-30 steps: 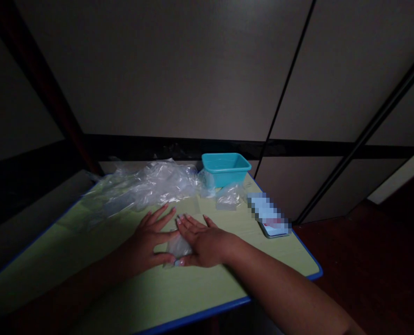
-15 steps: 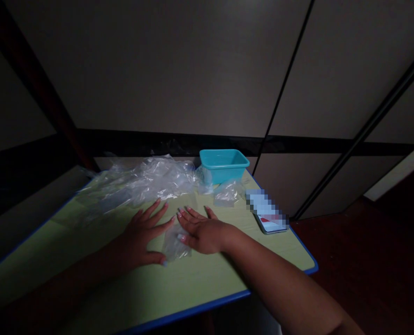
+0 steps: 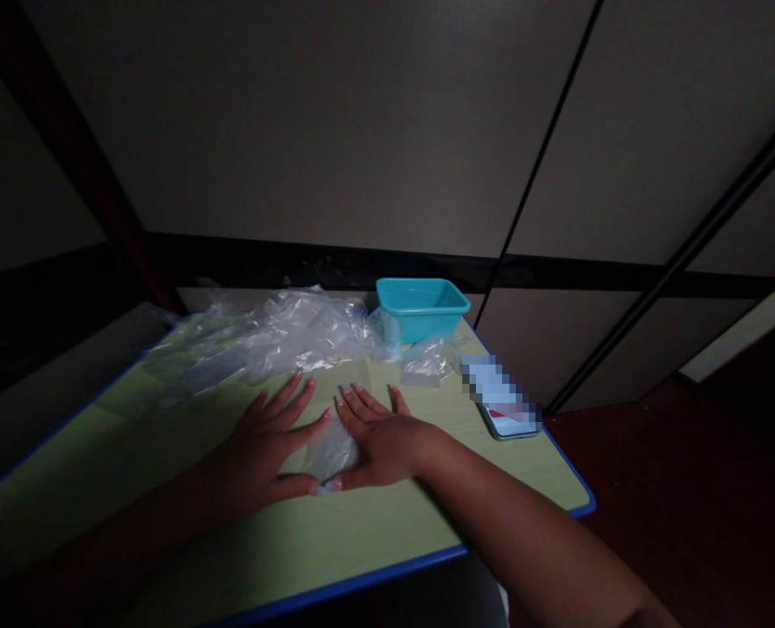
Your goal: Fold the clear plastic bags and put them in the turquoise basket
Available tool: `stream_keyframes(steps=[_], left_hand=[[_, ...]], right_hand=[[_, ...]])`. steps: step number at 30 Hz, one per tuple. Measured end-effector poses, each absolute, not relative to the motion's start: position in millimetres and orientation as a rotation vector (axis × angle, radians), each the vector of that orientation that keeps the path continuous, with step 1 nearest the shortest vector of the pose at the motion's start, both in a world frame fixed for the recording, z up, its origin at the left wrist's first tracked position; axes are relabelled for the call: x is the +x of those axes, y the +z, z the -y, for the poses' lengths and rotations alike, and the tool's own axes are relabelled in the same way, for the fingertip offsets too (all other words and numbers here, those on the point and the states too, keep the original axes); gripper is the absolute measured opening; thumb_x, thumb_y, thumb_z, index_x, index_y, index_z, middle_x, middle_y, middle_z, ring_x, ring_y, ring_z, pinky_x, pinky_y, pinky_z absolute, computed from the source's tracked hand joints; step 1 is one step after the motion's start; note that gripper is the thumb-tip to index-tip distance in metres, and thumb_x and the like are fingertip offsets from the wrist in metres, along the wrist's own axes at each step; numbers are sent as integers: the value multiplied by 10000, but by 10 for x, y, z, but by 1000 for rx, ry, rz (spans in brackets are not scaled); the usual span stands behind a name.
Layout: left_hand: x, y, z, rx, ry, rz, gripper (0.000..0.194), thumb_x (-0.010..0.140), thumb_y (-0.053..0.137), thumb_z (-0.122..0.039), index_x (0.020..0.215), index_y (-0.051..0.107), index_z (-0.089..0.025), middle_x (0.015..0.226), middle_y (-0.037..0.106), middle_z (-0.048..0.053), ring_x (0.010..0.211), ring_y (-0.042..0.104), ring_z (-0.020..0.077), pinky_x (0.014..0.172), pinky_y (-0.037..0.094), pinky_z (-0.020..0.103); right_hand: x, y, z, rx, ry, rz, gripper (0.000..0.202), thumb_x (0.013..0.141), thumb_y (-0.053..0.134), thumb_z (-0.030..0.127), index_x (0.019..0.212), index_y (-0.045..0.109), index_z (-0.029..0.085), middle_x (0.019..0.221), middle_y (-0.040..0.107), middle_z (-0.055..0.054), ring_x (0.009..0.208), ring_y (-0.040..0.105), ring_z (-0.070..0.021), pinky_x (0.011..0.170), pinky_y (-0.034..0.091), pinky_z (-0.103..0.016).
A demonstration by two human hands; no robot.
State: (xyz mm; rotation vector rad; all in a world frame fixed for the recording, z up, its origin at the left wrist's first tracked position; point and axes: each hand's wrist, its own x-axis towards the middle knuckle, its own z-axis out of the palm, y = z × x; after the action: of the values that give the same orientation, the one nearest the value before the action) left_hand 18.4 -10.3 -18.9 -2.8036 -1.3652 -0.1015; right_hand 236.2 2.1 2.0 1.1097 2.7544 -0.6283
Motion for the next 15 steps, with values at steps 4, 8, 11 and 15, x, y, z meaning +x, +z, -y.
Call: stream_keyframes(steps=[4,8,11,15], left_hand=[[150,-182,96,-2869,-56,1404,907,608,552,-740,1339,405,-223,1478,102,176,1338,-21,405,994,117,639],[135,-153,94,-2930,-119,1356,905,635,528,-743,1351,381,-208,1474,96,181,1344,-13,386,1007,95,629],[131,-101,102,-3071,-189,1202,681,795,451,-630,1366,335,-278,1483,140,107,1358,71,327,1032,92,596],[128,-39,123,-3317,-168,928,581,845,434,-565,1368,287,-360,1469,221,31,1347,175,285,1057,70,561]], right_hand=[[2395,29,-32,1074,-662,-2762,1101,671,558,656,1426,-82,175,1477,-107,-145,1350,-79,-332,984,-154,-591],[2471,116,-74,1166,-944,-2956,908,738,534,603,1440,85,242,1502,-13,-101,1362,-29,-300,1031,-67,-568],[2533,208,-135,1451,-1686,-3050,620,824,466,519,1377,293,298,1471,222,-64,1342,177,-269,1034,194,-536],[2591,267,-232,1602,-2907,-2290,390,867,382,419,1219,443,262,1201,504,-92,1130,456,-262,797,457,-541]])
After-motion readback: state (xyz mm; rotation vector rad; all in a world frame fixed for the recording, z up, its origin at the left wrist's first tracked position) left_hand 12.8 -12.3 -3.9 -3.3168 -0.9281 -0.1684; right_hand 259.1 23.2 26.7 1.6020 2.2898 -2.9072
